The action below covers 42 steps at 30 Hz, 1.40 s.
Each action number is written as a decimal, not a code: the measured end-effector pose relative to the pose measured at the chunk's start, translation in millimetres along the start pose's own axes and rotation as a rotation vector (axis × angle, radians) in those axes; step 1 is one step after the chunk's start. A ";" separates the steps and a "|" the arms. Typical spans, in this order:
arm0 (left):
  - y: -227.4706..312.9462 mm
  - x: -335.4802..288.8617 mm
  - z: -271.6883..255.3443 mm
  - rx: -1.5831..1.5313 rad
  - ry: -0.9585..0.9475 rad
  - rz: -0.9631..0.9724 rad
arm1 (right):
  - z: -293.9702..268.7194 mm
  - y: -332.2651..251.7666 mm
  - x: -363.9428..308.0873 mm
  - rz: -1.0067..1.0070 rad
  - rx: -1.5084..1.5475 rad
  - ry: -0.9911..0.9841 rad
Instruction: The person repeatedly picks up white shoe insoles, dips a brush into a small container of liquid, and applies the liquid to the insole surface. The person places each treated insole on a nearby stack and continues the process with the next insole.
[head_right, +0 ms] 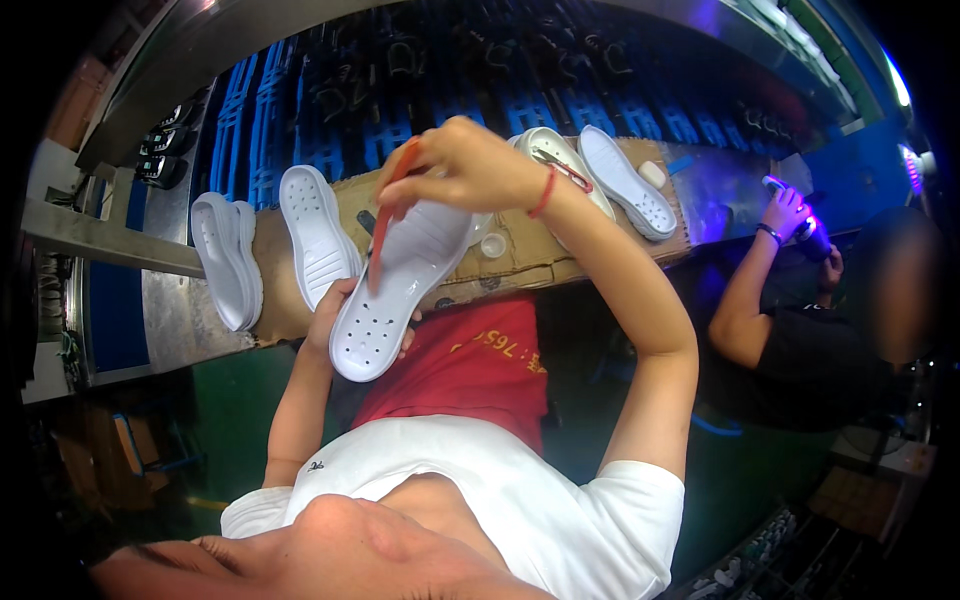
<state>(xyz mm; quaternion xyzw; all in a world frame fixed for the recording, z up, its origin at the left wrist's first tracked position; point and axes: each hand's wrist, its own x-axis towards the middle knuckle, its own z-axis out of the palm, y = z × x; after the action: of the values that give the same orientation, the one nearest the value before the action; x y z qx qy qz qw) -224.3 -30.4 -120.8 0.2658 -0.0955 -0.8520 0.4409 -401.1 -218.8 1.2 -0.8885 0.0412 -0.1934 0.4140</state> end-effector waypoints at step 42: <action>-0.3 22.4 -17.9 0.421 0.022 0.669 | 16.2 -16.2 -98.6 0.216 -0.354 0.443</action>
<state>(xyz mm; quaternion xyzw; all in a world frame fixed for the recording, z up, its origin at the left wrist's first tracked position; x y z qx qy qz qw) -225.4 -46.9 -144.3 0.3136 -0.3448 -0.6201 0.6311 -487.3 -173.5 -26.6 -0.8736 0.2578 -0.3271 0.2518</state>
